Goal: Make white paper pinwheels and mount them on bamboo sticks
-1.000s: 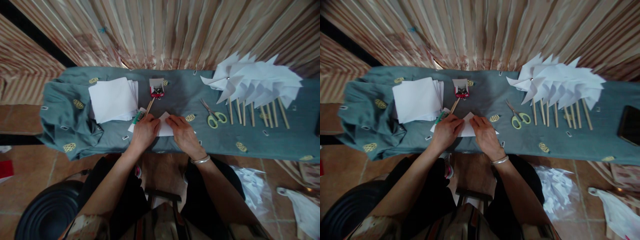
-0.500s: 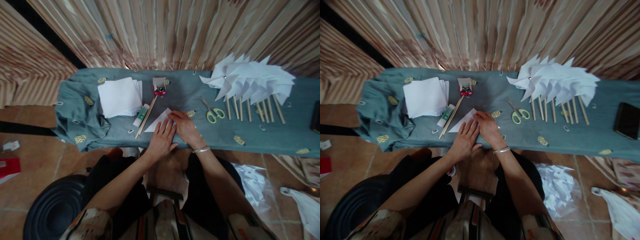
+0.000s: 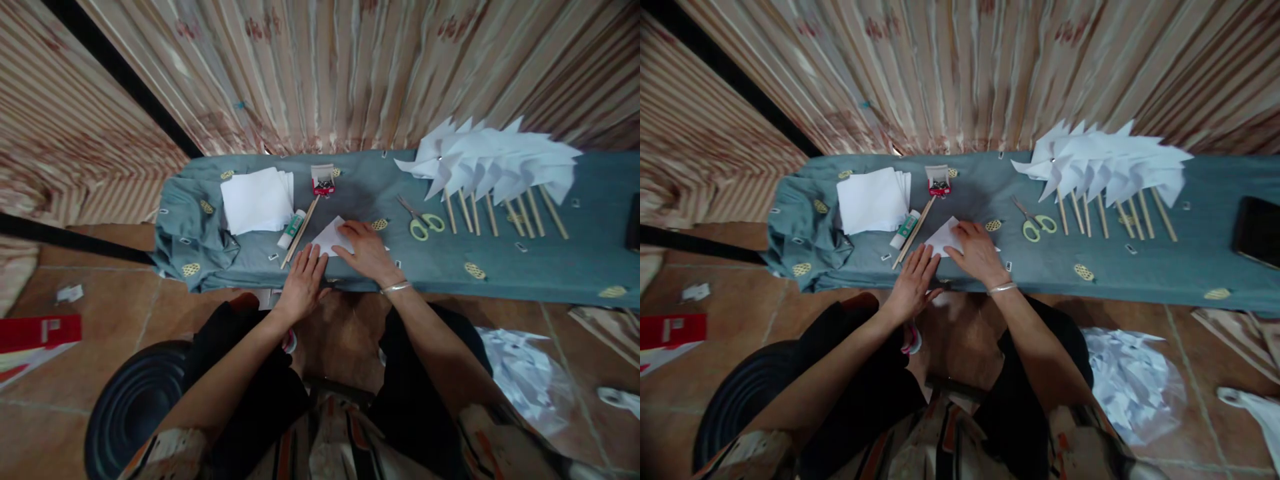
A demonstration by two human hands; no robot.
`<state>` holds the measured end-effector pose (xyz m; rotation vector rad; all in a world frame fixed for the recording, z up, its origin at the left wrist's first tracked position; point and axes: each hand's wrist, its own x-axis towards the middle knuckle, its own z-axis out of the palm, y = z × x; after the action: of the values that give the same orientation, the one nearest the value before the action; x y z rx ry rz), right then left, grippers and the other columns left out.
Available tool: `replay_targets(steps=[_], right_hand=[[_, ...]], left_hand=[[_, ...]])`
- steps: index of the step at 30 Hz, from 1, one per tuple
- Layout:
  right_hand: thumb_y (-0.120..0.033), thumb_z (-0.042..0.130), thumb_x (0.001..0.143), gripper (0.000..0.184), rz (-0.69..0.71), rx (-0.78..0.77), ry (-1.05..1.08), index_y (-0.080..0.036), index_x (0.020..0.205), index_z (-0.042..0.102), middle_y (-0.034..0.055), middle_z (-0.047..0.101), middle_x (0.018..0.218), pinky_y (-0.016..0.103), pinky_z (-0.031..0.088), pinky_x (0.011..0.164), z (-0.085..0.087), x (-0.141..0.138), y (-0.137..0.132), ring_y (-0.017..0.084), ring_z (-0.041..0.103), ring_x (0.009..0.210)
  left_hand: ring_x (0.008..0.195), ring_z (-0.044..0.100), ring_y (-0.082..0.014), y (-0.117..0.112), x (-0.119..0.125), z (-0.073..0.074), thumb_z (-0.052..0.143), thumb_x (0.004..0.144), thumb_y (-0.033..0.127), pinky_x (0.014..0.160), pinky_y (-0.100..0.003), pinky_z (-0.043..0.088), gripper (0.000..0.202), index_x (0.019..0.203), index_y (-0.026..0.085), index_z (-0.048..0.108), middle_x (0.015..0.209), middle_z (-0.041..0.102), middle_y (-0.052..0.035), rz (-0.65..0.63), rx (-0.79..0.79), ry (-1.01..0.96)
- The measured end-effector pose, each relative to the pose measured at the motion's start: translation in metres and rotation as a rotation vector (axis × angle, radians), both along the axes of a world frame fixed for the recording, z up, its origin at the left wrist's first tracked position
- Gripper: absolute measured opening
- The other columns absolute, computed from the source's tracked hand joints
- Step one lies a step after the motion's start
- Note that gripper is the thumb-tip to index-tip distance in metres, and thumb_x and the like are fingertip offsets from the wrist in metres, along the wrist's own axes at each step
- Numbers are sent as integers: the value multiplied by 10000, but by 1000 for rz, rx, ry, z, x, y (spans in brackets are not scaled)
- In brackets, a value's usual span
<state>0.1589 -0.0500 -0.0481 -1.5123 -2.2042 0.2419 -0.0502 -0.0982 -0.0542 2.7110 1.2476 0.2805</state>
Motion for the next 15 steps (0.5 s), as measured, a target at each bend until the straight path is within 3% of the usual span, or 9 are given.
replay_targets(steps=[4,8,15], right_hand=[[-457,582,904,534,-49,-8,-50,-94,1296,582,195,587,1316,511,425,998,4,-10,-10,354,494,1162],[-321,501,959,454,-100,-48,-86,-123,1366,536,168,543,1411,495,411,1009,0,-7,-19,340,473,1240],[-268,432,972,441,-397,14,-117,-158,1387,531,230,465,1458,578,398,1005,-15,50,-36,385,439,1309]], left_hand=[[1505,163,-387,-1,3,0,653,862,315,1164,-608,272,777,1503,92,275,1574,296,-272,36,7,-1],[1503,176,-383,0,5,1,657,857,288,1164,-603,278,746,1485,89,308,1570,309,-269,29,3,-8],[1498,191,-390,1,3,-1,652,859,273,1172,-597,263,717,1470,75,335,1567,312,-271,32,1,-13]])
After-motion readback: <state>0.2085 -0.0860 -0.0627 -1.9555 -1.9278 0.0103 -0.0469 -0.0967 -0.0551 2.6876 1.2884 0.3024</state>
